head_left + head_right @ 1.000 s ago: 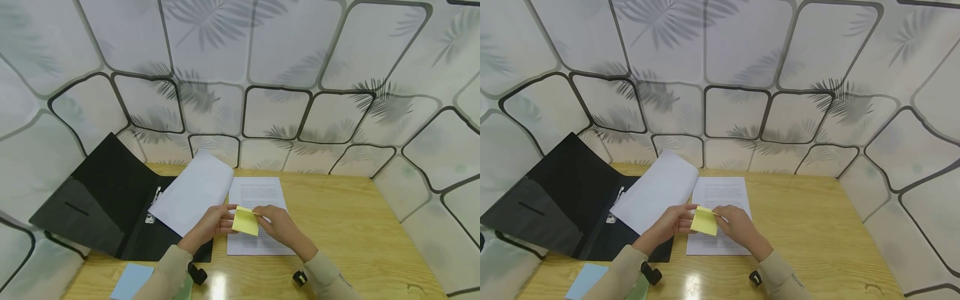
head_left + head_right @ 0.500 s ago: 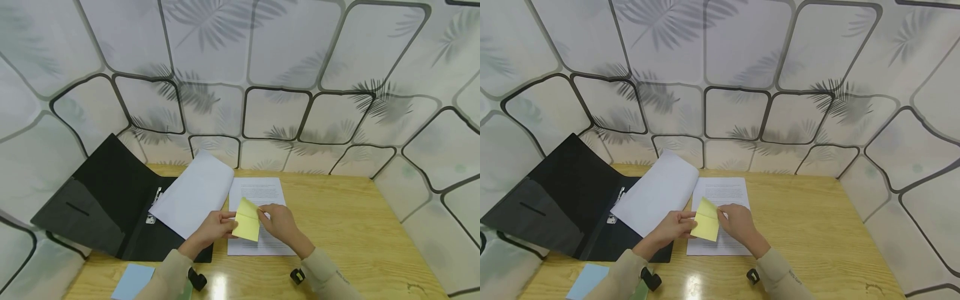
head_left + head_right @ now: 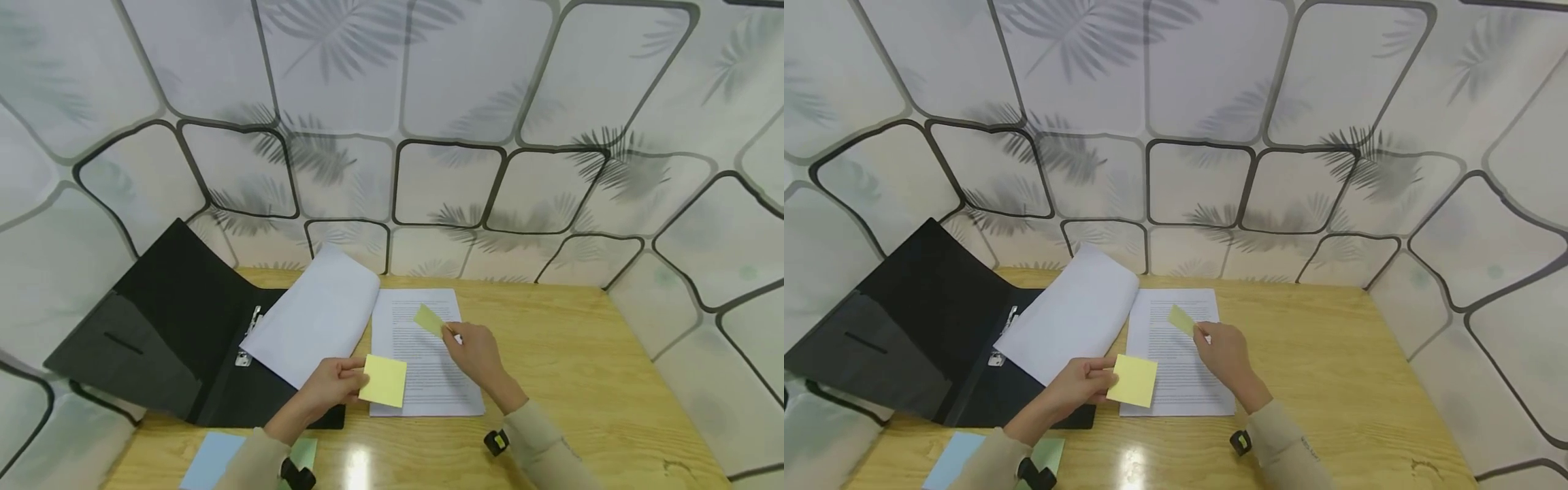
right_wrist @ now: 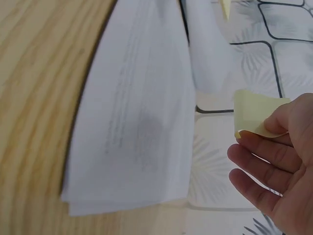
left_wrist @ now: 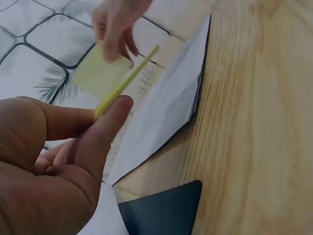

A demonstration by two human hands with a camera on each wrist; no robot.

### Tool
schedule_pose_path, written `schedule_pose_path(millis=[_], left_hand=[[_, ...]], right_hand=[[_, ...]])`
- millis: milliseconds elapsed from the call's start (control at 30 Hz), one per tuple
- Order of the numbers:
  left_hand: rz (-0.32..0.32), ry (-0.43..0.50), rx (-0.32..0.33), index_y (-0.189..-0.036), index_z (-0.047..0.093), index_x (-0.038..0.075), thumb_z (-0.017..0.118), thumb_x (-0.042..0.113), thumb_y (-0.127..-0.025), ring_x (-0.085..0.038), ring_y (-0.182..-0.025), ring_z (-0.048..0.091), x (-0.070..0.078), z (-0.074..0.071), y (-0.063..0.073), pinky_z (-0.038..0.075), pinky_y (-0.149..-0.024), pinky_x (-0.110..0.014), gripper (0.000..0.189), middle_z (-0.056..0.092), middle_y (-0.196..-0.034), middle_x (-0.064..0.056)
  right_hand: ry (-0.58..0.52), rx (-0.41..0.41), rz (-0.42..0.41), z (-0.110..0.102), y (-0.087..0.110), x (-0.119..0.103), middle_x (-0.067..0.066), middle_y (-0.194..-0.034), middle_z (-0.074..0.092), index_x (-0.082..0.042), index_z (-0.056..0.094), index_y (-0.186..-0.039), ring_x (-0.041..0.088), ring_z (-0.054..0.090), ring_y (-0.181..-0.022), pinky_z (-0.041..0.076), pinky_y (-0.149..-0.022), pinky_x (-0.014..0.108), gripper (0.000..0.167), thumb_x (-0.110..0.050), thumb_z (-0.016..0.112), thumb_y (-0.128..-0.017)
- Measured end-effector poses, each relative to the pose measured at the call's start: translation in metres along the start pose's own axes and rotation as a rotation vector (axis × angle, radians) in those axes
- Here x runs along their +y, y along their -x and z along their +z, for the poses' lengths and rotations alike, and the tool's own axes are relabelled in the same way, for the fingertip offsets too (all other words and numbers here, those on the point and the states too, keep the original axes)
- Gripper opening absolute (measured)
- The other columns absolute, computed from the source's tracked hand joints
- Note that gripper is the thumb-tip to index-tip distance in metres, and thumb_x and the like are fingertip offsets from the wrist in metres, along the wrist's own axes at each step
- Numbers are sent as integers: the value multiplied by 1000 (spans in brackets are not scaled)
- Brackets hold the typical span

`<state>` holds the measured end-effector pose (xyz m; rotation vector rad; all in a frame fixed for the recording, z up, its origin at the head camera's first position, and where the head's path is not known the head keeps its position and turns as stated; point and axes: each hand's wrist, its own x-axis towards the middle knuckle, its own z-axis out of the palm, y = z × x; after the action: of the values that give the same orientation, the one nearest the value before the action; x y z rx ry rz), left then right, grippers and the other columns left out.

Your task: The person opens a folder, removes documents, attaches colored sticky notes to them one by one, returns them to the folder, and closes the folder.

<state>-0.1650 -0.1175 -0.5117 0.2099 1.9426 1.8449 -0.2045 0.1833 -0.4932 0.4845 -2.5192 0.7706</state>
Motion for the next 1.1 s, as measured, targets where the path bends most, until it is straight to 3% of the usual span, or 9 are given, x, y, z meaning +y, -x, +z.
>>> schedule_pose_path(millis=[233,533,633,867,1100], left_hand=[[-62,81,-18,-147,45,-20,61,6,-105,-27,-100,78,-12,-8,39,66,-82,-43,52,72,-125,-29],[-173,72,36,-144,46,-24,63,3,-102,-33,-101,79,-28,3,80,66,-80,-40,52,76,-117,-27],[-178,55,55,-143,46,-25,64,0,-101,-31,-98,79,-35,7,86,66,-77,-40,52,77,-114,-27],[-119,-20,67,-144,42,-27,66,2,-99,-31,-96,80,-42,9,90,66,-72,-40,58,77,-110,-28],[-155,-228,107,-138,56,-20,71,23,-100,-18,-60,74,-27,6,94,61,-58,-32,59,76,-70,-10]], right_hand=[[16,-36,13,0,6,12,9,-84,81,-6,82,-90,-1,23,-50,27,-49,20,16,-6,69,-97],[-7,-28,-20,0,5,12,7,-81,80,-11,76,-79,-3,24,-50,28,-49,19,19,-3,69,-95],[-13,-31,-28,2,5,13,7,-80,80,-11,76,-78,-4,22,-49,28,-48,17,20,-2,68,-95],[-34,-54,-10,6,6,12,7,-82,81,-9,81,-85,-6,24,-49,30,-48,17,17,-4,68,-95],[-23,-79,-27,8,4,7,10,-83,80,-4,81,-89,-3,28,-50,33,-50,18,13,-3,70,-94]])
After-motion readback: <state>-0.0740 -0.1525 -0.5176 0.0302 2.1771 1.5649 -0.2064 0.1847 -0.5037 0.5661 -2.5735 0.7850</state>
